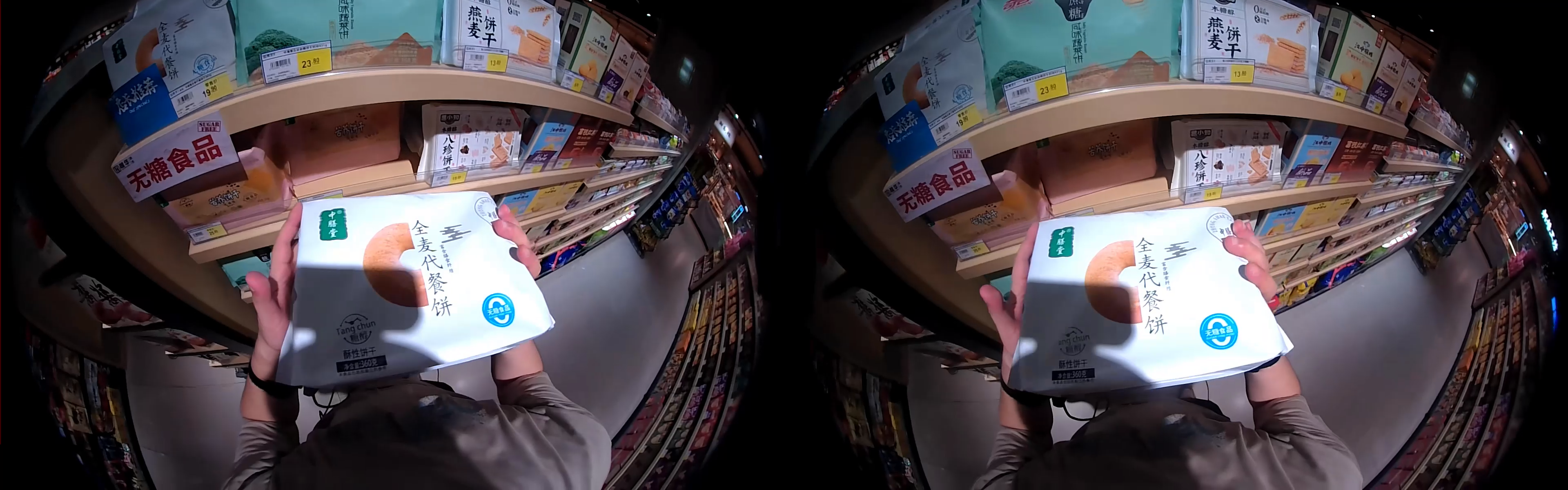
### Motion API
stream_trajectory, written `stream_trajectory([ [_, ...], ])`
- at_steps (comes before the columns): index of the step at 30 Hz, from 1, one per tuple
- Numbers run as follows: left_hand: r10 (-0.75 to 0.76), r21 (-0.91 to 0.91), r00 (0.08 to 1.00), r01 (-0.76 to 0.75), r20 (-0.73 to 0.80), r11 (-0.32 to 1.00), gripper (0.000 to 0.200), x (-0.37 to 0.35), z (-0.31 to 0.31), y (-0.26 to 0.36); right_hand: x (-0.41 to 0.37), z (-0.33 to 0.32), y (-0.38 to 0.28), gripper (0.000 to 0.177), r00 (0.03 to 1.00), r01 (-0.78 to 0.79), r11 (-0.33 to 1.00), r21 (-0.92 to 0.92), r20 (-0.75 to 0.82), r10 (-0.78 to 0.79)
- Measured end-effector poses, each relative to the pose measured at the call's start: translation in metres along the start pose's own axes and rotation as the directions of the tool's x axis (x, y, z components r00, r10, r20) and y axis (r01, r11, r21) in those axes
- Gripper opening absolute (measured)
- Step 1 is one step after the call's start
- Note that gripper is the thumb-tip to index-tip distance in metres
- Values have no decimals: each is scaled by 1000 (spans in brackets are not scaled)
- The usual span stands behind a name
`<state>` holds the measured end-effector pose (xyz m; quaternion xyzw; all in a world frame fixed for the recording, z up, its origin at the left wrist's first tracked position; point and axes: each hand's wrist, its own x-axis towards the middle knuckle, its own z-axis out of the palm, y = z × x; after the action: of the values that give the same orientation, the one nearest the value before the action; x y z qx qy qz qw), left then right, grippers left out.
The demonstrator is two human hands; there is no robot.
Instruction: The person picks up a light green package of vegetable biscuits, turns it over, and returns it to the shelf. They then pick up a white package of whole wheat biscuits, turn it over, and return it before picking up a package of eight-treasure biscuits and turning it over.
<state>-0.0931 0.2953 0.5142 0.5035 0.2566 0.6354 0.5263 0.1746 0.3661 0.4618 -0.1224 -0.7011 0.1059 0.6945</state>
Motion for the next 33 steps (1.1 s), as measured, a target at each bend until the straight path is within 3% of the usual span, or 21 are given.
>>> stream_trajectory([
  [2,6,6,999,-5,-49,1000,109,-1,7,2,16,8,1,55,949,311,896,-317,61,-308],
  [8,31,-92,999,-34,-32,995,100,1,0,1,-1,16,18,55,949,290,927,-238,-49,-310],
  [12,-12,-137,998,4,-60,991,97,0,9,4,-17,12,9,48,996,7,979,-203,-81,-24],
  [16,-36,-151,997,25,-68,988,89,-1,2,-1,-28,0,12,41,899,-410,911,54,-143,413],
  [17,-54,-152,997,45,-57,987,86,-2,-3,-4,-21,5,5,41,900,-409,911,53,-143,412],
  [19,-71,-193,995,55,-72,980,86,-3,-12,-12,-2,16,-14,43,823,-432,830,352,-224,523],
  [20,-88,-234,992,65,-86,970,85,-2,-14,-13,0,7,-11,43,826,-428,833,350,-224,518],
  [21,-7,-288,1000,9,8,958,85,2,-13,-9,3,-11,-6,43,692,-537,440,720,77,718],
  [22,85,-348,991,-46,99,936,85,7,-11,-5,7,-22,0,45,555,-543,-93,835,440,706],
  [23,37,-22,998,-36,45,999,83,1,-26,-9,-4,-14,-5,51,693,-645,495,583,173,700],
  [24,108,-58,993,-106,46,993,82,5,-17,-8,-20,-2,-13,63,859,-509,858,59,-13,511],
  [26,196,-7,980,-196,43,981,86,8,-16,-19,-26,0,-7,73,785,-599,752,273,17,619],
  [28,151,-74,988,-151,-10,986,96,13,11,3,-34,3,2,68,765,-611,717,336,15,644],
  [30,161,109,986,-157,-29,982,95,22,11,-4,-51,-2,10,63,623,-743,564,360,65,780],
  [31,179,89,983,-175,-40,981,95,24,12,-5,-57,0,16,59,718,-665,666,339,44,694],
  [33,252,248,966,-259,58,934,92,25,16,-6,-79,-3,28,60,645,-727,580,368,78,760],
])
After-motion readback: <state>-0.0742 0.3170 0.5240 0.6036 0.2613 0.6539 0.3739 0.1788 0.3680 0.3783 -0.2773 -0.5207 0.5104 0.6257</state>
